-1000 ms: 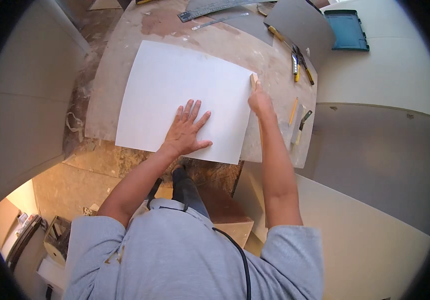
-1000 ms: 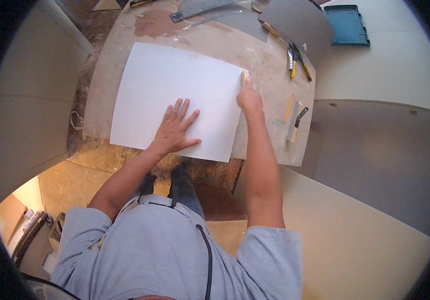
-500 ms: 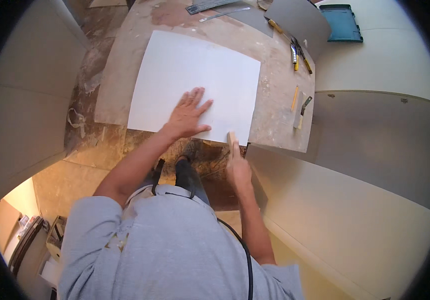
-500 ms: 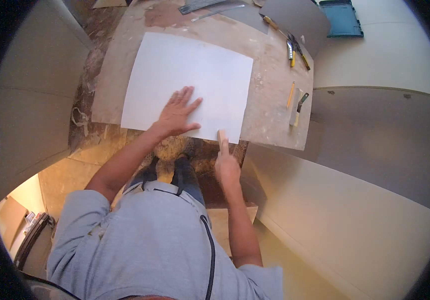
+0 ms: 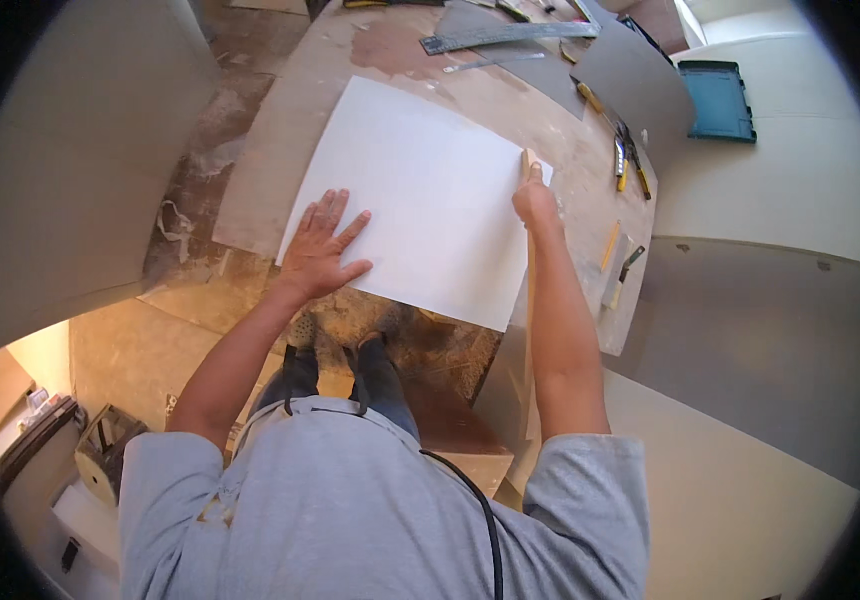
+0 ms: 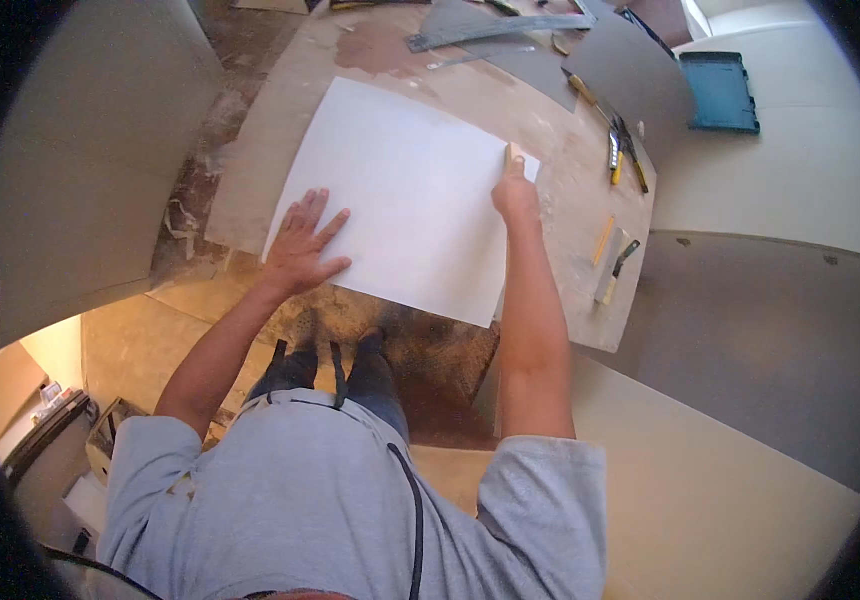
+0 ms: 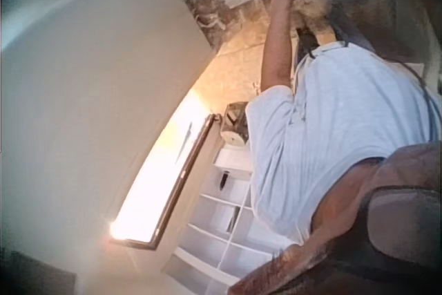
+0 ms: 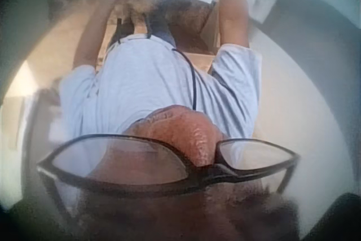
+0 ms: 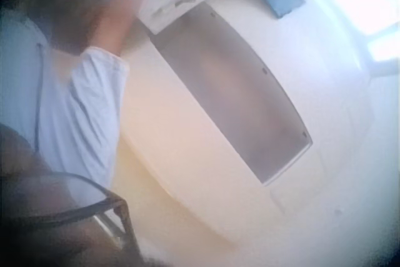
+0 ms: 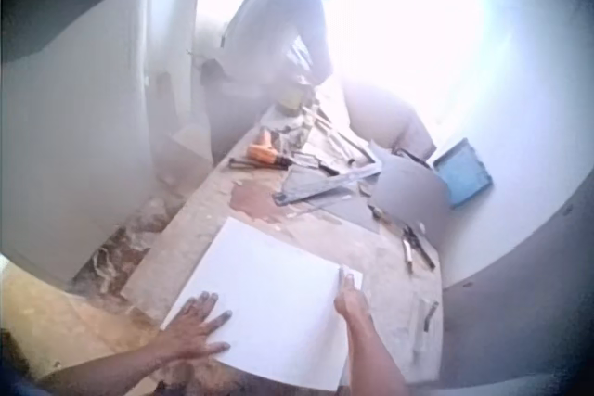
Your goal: The person takes a wooden board and laminate sheets from a shelf, aligns a sheet on top of the board over a workbench, and presses the sheet down by hand and with a wooden block.
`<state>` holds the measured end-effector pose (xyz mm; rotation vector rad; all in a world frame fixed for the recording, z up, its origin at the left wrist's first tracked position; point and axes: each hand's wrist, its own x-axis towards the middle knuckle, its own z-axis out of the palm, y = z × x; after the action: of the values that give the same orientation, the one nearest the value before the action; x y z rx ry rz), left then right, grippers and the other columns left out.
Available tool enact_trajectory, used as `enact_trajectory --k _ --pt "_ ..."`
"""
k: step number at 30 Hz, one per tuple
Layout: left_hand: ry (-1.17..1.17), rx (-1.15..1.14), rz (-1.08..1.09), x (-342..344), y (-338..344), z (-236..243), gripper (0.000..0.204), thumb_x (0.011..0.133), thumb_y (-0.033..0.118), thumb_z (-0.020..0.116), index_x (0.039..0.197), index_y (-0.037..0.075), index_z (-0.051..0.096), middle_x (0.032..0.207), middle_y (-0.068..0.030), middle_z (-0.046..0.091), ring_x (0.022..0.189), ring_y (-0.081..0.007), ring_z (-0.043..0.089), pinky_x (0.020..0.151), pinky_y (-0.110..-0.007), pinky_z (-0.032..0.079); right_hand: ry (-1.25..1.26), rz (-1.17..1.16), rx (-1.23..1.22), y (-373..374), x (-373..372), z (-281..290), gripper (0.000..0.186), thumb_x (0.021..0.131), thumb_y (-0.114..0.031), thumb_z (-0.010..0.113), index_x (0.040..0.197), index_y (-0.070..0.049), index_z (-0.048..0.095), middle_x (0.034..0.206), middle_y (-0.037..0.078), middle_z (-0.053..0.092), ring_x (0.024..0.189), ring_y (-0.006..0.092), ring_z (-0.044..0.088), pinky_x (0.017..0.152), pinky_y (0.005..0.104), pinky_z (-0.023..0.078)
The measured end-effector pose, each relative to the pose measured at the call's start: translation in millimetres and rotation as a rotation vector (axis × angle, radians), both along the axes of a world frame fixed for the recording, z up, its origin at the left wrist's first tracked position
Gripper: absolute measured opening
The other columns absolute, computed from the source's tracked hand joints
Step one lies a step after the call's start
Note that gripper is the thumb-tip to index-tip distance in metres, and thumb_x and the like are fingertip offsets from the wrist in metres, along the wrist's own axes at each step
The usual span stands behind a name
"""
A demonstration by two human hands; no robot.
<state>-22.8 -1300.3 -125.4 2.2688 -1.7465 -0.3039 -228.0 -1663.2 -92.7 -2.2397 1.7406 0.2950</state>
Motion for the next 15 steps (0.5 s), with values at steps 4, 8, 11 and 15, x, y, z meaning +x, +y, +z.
enact_trajectory --k 4,8,11,15 --pt "0.015 0.068 -0.046 0 1 -3 0.078 0.094 0.063 0.053 0.161 0.031 0.028 0.17 -0.0134 0.01 0.157 -0.0305 0.007 0.127 -0.046 0.007 0.038 0.02 0.07 44 -7 6 0.063 0.105 -0.025 0.033 0.163 -0.015 0.011 0.129 0.034 0.061 0.112 0.0445 0.065 0.091 0.0518 0.054" --pt "-0.017 0.09 0.066 19 8 -8 0.075 0.099 0.058 0.049 0.162 0.027 0.024 0.17 -0.0154 0.007 0.157 -0.0312 0.006 0.127 -0.047 0.009 0.083 0.039 0.213 201 -39 30 0.064 0.104 -0.017 0.036 0.163 -0.017 0.011 0.116 0.035 0.065 0.108 0.045 0.067 0.093 0.0551 0.052" --pt "-0.022 0.1 0.168 32 15 -16 0.078 0.1 0.058 0.048 0.163 0.021 0.021 0.169 -0.0176 0.006 0.157 -0.0332 0.006 0.126 -0.048 0.011 0.118 0.026 0.28 289 -63 61 0.063 0.105 -0.018 0.037 0.162 -0.016 0.013 0.108 0.035 0.067 0.102 0.0474 0.068 0.09 0.0566 0.052" --pt "-0.007 0.08 0.26 26 10 -16 0.087 0.099 0.059 0.049 0.162 0.009 0.018 0.168 -0.0238 0.005 0.155 -0.0396 0.007 0.126 -0.049 0.012 0.129 0.016 0.279 269 -68 48 0.061 0.105 -0.024 0.037 0.162 -0.015 0.015 0.106 0.037 0.067 0.1 0.0525 0.066 0.09 0.0581 0.051"
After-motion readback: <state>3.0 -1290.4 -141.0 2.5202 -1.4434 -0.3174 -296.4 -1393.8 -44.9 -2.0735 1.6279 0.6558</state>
